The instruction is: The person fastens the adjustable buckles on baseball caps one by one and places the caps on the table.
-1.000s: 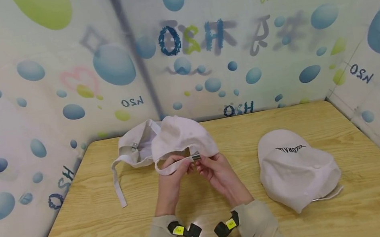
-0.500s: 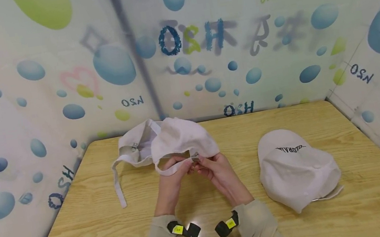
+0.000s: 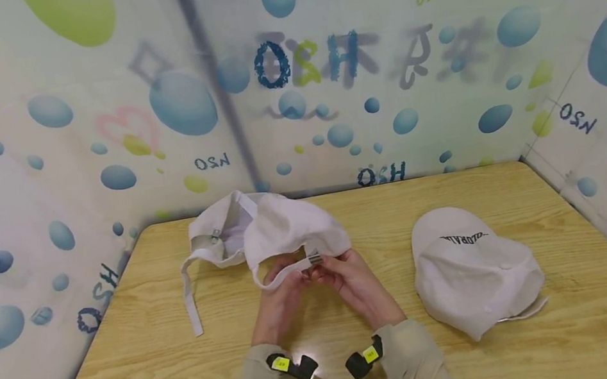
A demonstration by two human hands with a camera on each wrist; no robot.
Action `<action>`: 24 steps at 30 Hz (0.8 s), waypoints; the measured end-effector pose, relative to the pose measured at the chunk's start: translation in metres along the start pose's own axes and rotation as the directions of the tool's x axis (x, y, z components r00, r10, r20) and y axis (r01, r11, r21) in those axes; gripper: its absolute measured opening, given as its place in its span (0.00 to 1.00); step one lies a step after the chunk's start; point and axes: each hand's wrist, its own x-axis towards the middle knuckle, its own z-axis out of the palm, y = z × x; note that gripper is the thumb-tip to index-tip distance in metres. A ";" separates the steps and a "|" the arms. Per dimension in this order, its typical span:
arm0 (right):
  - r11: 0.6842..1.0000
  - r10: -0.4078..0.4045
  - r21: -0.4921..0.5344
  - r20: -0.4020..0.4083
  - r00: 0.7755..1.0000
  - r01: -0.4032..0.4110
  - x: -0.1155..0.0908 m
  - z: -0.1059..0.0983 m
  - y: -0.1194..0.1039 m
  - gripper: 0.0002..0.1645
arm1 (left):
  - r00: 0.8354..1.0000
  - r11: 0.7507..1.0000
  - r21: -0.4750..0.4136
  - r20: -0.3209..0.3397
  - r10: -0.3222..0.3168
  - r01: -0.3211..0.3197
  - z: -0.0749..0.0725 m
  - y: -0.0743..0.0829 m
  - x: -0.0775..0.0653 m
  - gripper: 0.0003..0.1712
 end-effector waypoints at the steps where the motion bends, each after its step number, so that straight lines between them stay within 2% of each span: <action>1: 1.000 0.002 0.003 0.009 1.000 -0.002 0.000 0.000 0.000 0.07 | 1.000 1.000 -0.024 0.006 0.012 -0.012 -0.001 -0.001 0.000 0.06; 4: 1.000 0.006 0.008 0.025 1.000 -0.006 0.000 0.000 0.001 0.07 | 0.999 0.996 -0.084 0.028 0.037 -0.034 -0.002 -0.003 0.001 0.06; 13: 1.000 0.025 -0.017 0.006 1.000 -0.025 -0.001 -0.001 0.002 0.08 | 0.999 0.987 -0.160 0.030 0.029 -0.024 -0.004 -0.006 0.001 0.05; 24: 0.997 0.029 -0.069 -0.021 0.999 -0.030 0.000 0.003 0.003 0.13 | 1.000 0.987 -0.158 -0.004 0.020 -0.020 -0.002 -0.002 -0.001 0.08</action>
